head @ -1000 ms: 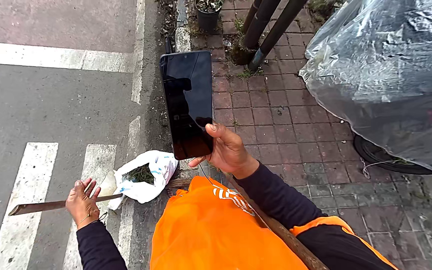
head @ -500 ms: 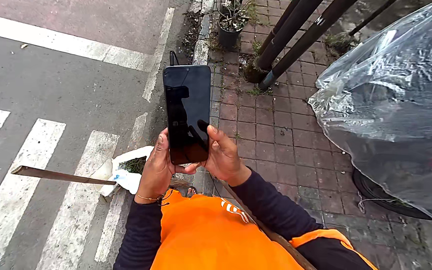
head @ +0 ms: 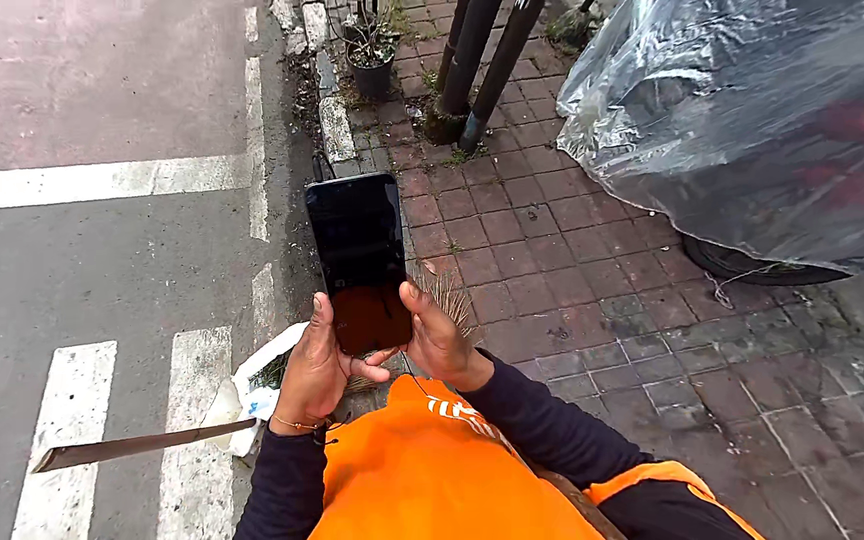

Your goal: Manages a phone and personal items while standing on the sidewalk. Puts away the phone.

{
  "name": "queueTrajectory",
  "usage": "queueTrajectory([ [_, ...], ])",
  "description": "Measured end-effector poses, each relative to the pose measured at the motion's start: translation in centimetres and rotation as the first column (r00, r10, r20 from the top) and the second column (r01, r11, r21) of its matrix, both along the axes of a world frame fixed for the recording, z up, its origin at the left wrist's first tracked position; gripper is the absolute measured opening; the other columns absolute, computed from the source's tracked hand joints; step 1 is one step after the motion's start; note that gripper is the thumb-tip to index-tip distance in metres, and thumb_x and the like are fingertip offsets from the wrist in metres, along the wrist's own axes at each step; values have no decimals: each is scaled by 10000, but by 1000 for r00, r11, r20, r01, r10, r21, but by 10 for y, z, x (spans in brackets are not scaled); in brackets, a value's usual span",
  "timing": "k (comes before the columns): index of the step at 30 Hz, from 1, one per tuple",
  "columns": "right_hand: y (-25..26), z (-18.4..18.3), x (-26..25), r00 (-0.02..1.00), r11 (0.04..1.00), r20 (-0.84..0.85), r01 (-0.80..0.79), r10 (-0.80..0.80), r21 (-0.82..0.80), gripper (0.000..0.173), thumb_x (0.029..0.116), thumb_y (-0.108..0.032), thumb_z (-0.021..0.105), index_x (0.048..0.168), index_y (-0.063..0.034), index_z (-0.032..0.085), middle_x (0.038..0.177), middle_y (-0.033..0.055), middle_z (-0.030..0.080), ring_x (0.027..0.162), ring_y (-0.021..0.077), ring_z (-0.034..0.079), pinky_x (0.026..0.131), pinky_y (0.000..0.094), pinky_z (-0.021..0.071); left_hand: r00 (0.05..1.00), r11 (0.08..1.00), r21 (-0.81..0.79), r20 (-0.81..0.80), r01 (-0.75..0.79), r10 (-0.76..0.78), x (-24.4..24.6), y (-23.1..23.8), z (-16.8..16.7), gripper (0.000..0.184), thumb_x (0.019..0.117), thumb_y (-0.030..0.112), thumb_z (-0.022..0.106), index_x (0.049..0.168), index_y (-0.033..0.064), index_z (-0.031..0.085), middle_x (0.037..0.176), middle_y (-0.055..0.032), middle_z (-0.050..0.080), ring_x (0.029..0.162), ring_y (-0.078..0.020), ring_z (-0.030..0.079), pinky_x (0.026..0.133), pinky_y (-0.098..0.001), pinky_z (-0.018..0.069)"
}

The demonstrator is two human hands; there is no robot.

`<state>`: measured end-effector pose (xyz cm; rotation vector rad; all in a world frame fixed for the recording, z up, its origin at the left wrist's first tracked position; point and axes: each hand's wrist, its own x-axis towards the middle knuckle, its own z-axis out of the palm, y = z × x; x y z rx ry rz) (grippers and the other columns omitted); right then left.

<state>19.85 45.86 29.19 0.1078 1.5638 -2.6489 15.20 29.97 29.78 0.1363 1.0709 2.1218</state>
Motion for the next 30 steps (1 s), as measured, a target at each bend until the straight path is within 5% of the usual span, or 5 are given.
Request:
queueTrajectory([
  [5, -66, -18, -1, 997, 997, 18, 75, -76, 18, 551, 981, -518, 475, 1400, -173, 376, 1087, 7, 684, 859, 143, 730, 628, 315, 633, 999, 995, -88, 0, -43, 44, -2, -55, -11, 481, 1112, 401, 201, 1225, 90, 550, 1012, -121, 746, 752, -194, 760, 523, -295, 625],
  [11, -139, -19, -1, 996, 982, -75, 59, -46, 182, 549, 889, -101, 554, 1410, -114, 381, 1140, 20, 657, 935, 127, 712, 737, 306, 642, 999, 999, 21, 22, -45, 45, -10, -131, -20, 558, 1094, 485, 182, 1210, 127, 595, 985, -92, 752, 747, -181, 758, 553, -303, 636],
  [15, -172, -18, 6, 987, 950, -145, 109, -68, 293, 625, 861, -12, 595, 1436, -66, 356, 1172, 34, 641, 978, 111, 698, 805, 297, 632, 1000, 997, 79, 3, -10, 10, -12, -164, -22, 542, 1085, 514, 204, 1230, 159, 586, 1005, -85, 746, 747, -183, 755, 567, -310, 640],
  [24, -204, -18, 15, 960, 903, -173, 268, -221, 335, 555, 887, 15, 564, 1405, -42, 372, 1108, 22, 657, 884, 89, 717, 737, 272, 641, 999, 998, 61, -47, 13, -10, -5, -184, -16, 508, 1096, 475, 224, 1228, 127, 570, 1018, -86, 743, 773, -187, 758, 592, -312, 644],
  [30, -198, -18, 17, 953, 902, -222, 274, -207, 335, 560, 892, -71, 558, 1412, -19, 356, 1159, 31, 634, 992, 84, 690, 833, 273, 617, 997, 1000, 18, -73, 18, -17, -8, -180, -10, 481, 1106, 435, 225, 1242, 126, 567, 1052, -90, 742, 820, -193, 762, 609, -320, 647],
])
